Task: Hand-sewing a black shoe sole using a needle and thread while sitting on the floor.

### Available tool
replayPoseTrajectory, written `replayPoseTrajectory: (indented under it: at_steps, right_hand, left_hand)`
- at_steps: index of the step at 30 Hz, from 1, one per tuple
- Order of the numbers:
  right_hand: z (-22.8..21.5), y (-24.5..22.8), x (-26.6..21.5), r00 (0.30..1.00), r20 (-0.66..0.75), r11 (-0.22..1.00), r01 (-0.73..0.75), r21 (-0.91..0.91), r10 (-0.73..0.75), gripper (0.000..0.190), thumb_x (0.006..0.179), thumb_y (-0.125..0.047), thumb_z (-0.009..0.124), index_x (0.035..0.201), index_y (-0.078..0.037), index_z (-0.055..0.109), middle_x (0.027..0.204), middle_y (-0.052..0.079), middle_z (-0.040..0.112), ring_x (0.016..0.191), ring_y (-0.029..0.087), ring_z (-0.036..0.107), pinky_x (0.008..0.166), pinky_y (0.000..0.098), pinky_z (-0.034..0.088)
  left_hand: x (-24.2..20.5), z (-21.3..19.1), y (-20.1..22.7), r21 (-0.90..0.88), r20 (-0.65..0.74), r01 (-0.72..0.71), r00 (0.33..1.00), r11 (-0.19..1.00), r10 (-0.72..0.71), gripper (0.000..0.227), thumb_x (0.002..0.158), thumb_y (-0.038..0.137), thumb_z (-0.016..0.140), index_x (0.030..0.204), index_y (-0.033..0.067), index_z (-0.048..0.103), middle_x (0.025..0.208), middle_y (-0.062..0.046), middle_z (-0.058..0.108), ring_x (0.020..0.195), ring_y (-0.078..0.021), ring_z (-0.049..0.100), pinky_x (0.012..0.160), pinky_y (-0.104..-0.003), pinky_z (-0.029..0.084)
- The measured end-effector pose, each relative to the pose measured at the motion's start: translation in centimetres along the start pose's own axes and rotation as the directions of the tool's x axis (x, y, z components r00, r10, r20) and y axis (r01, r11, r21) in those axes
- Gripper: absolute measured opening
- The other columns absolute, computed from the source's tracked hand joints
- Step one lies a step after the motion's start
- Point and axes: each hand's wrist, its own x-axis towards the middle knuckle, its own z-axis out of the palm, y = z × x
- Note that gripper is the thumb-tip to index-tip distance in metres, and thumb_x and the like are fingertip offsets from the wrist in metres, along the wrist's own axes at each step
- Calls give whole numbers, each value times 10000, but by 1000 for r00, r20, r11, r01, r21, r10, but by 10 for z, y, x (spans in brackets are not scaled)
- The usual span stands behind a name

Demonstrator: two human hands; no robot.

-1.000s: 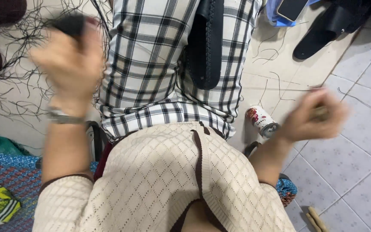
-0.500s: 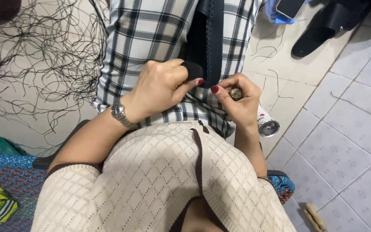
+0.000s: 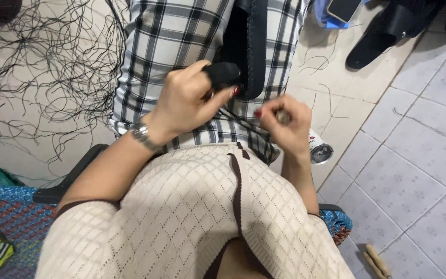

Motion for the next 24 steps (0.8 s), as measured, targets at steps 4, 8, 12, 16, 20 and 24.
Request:
replayPoseTrajectory:
  at_steps: [4, 8, 12, 16, 20, 24]
  right_hand:
    - [11, -94, 17, 822, 547, 984, 88, 153, -158, 106, 939, -73, 635, 963, -1, 709, 741, 156, 690, 614, 220, 622, 561, 319, 543]
    - [-49, -84, 26, 589, 761, 957, 251, 147, -271, 374, 1106, -238, 344, 1285, 23, 542, 1168, 164, 702, 1066, 267, 741, 973, 332, 669]
    - [-58, -67, 27, 773, 634, 647, 470, -600, 26, 433, 1074, -27, 634, 1487, -134, 555, 927, 65, 603, 682, 161, 544, 521, 294, 436]
    - [-55, -67, 29, 773, 622, 455, 514, -727, 122, 512, 1085, -118, 677, 1538, -286, 508, 846, 8, 497, 595, 155, 404, 438, 316, 393]
    - [-52, -77, 32, 772, 609, 398, 509, -763, 181, 642, 971, -53, 662, 1541, -315, 523, 882, 0, 536, 568, 172, 439, 409, 338, 384]
    - [-35, -96, 26, 795, 562, 328, 481, -813, 229, 711, 887, -30, 666, 1531, -310, 552, 772, -25, 455, 533, 139, 380, 382, 322, 370]
  left_hand:
    - [-11, -7, 20, 67, 39, -186, 982, 980, 184, 426, 921, 301, 737, 567, 126, 575, 714, 14, 600, 512, -200, 580, 440, -315, 449]
    - [-16, -75, -24, 158, 52, -39, 998, 987, 31, 269, 1102, 185, 611, 1259, -30, 654, 1060, -157, 767, 847, -204, 745, 624, -225, 591]
    - [-65, -156, -102, 542, -87, 460, 863, 703, -497, 613, 1243, 206, 965, 784, 61, 586, 825, -71, 612, 725, -188, 552, 638, -358, 403]
    - [-20, -139, -33, 719, -66, 309, 922, 623, -382, 626, 1169, 475, 817, 1143, -145, 733, 1478, -311, 514, 1386, -456, 436, 1168, -531, 258]
    - [5, -67, 13, 501, 315, -68, 943, 863, -109, 964, 972, 1009, 870, 1035, 50, 787, 1806, -139, 104, 1631, -366, -30, 1326, -599, -79]
    - [7, -8, -2, 426, 278, -234, 953, 874, 120, 666, 894, 812, 971, 847, 181, 763, 1766, -89, 292, 1600, -383, 20, 1281, -615, -86]
